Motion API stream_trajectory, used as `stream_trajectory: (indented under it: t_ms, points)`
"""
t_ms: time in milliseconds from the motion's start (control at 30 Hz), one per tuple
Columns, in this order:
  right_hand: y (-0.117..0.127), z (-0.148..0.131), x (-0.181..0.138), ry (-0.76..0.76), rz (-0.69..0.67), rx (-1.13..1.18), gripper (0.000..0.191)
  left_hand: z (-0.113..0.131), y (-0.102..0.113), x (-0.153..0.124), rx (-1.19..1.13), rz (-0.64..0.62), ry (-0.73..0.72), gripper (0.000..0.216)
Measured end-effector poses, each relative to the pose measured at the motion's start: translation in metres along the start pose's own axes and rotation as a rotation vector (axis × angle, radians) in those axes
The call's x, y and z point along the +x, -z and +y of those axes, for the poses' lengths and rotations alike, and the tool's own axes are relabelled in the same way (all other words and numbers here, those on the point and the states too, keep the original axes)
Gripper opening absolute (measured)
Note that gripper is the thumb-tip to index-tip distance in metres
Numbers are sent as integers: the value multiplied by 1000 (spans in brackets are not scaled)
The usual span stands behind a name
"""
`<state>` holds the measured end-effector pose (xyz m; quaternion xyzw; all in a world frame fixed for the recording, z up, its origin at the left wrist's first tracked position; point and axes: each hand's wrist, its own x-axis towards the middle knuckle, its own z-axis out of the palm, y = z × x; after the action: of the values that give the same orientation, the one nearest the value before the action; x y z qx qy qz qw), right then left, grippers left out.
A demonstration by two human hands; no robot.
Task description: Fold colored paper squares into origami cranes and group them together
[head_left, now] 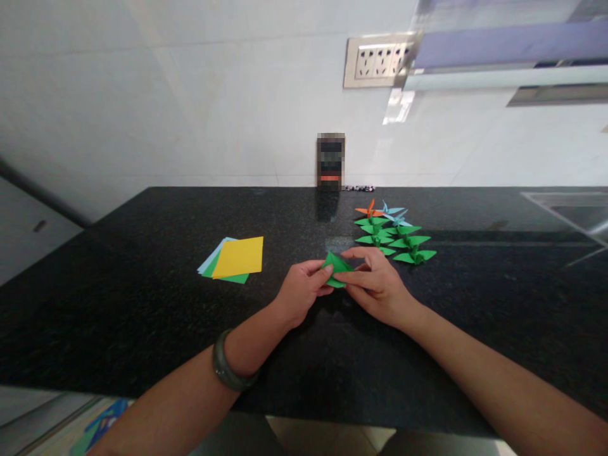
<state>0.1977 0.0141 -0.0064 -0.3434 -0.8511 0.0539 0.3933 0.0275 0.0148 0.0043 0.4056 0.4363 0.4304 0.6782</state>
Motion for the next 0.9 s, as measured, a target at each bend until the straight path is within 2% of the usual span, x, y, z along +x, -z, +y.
stream_trajectory:
  t_ms: [200, 300, 333, 433, 467, 533, 633, 667, 800, 900]
  points:
    - [4, -10, 5, -23, -34, 65, 11, -1, 1, 0, 8, -39, -66, 29]
    - [3, -14, 8, -156, 21, 190, 24, -1, 0, -1, 172, -52, -158, 25]
    - [2, -14, 9, -217, 47, 226, 24, -2, 0, -1, 251, -53, -196, 23]
    - [-3, -13, 8, -419, 101, 286, 9, -3, 1, -1, 427, -72, -265, 20]
    - [-4, -12, 8, -470, 97, 299, 18, -3, 1, -1, 437, -78, -266, 20]
    - [-7, -9, 7, -498, 57, 303, 25, -5, 0, 0, 381, -76, -252, 19]
    - [-9, -7, 5, -443, 17, 265, 6, -6, -2, 0, 207, -68, -190, 31]
    - [-9, -6, 5, -453, 29, 267, 6, -6, -3, 0, 138, -73, -159, 34]
    - [-10, -7, 6, -618, 97, 388, 12, -4, -4, 0, -157, -120, -7, 35]
    - [-10, -9, 6, -657, 126, 424, 14, -4, -4, -1, -233, -158, 37, 33]
